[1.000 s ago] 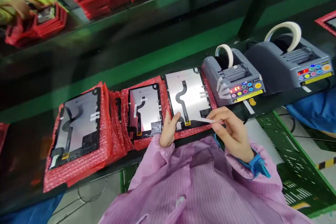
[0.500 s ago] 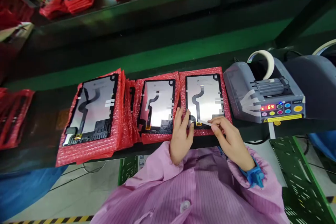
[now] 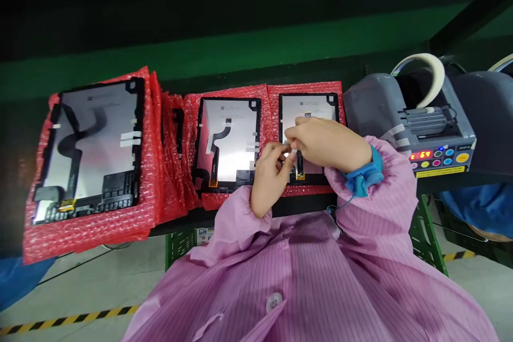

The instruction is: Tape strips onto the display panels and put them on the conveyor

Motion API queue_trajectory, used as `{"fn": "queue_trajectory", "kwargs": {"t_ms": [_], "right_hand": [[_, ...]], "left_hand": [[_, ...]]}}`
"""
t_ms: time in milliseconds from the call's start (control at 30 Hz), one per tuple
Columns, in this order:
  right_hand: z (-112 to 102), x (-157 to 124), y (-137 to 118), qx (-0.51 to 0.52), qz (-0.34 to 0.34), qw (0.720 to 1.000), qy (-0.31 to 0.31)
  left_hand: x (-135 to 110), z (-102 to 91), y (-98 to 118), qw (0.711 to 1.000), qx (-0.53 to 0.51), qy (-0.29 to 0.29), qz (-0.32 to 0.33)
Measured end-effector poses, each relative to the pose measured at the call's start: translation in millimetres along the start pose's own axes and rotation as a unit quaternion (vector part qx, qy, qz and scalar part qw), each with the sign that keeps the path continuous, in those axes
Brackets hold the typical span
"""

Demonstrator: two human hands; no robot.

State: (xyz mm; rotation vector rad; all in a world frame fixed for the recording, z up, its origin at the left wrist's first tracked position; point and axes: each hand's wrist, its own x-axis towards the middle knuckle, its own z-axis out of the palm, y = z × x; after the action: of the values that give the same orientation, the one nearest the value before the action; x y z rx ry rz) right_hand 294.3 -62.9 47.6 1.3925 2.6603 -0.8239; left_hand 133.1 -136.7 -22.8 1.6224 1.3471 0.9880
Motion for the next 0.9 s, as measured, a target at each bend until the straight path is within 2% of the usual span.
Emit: {"fn": "queue_trajectory", "kwargs": {"t_ms": [67,133,267,333,533,600,667,767,900], "right_hand": [[-2,-1,-5,0.006,-0.002,1.000,0.002],[0,-2,-9,0.017,0.018,0.999,0.022],[8,-4,-9,0.090,0.112,0.978,0.152],[12,-4,-7,0.154,0.124,0.962,0.189],[16,3,-5,0.304,0.084,0.941,0.124],[19,5,0,0.337,0.095,0.925,0.147],[23,6,11,0.352,0.108,0.908,0.198],[33,10,29,0.296,0.119,0.915,0.245],[51,20,41,0.208,0.129,0.944,0.220]], "left_hand": [[5,-2.2,-1,0.999,-0.036,-0.032,-0.013],[8,-4.6,-2,0.997,-0.061,-0.029,-0.029],[9,-7.1,-2,0.992,-0.108,0.006,-0.067],[10,-6.3,-1,0.988,-0.130,0.015,-0.082],[13,-0.2,-4,0.989,-0.128,0.011,-0.079],[11,1.8,-6,0.984,-0.150,0.012,-0.097],[6,3.3,-7,0.979,-0.167,0.020,-0.119],[-2,5.4,-7,0.988,-0.105,0.026,-0.107],[-7,10.4,-8,0.996,0.084,0.007,-0.027]]}}
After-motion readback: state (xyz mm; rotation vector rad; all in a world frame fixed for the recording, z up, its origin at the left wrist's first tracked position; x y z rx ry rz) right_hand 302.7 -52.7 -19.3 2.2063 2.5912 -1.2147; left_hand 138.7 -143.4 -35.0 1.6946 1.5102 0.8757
